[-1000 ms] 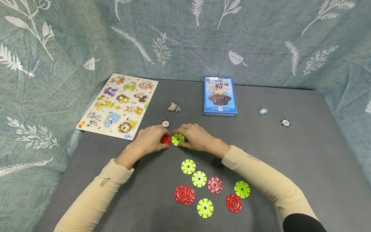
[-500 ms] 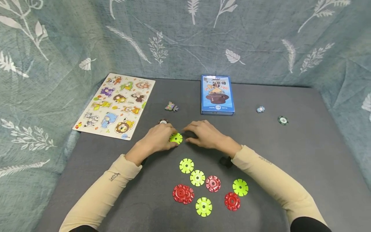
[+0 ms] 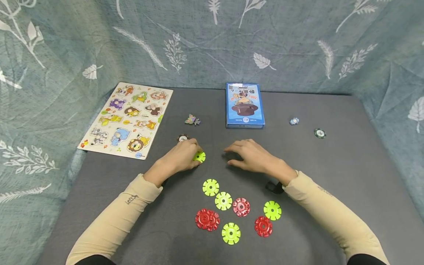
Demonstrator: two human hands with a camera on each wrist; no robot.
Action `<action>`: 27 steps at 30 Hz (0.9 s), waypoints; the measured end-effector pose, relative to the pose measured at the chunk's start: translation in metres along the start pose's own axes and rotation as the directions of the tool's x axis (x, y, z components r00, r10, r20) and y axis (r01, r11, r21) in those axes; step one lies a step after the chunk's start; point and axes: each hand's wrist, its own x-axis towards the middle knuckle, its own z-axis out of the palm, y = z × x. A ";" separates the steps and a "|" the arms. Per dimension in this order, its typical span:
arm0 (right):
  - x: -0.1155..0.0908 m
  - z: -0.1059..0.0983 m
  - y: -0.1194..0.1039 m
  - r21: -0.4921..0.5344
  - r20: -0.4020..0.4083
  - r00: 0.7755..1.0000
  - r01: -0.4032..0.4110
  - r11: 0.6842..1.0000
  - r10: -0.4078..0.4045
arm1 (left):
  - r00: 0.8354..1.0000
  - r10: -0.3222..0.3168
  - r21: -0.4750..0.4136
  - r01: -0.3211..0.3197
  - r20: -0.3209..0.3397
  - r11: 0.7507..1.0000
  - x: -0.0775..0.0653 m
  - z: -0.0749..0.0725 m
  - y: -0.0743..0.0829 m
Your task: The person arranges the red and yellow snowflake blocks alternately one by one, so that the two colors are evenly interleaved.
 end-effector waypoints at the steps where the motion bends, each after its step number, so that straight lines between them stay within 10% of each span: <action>1: -0.004 -0.001 0.000 0.000 0.003 1.000 0.001 1.000 -0.001 | 1.000 -0.001 -0.002 0.001 0.001 1.000 0.000 0.000 0.000; 16: -0.078 0.018 -0.030 -0.026 0.079 0.970 0.231 0.973 -0.228 | 1.000 0.006 0.020 -0.006 -0.009 1.000 0.002 0.001 0.001; 27: -0.088 0.036 -0.052 -0.102 0.047 0.951 0.309 0.945 -0.306 | 1.000 -0.014 -0.009 0.014 0.004 1.000 0.001 0.002 0.000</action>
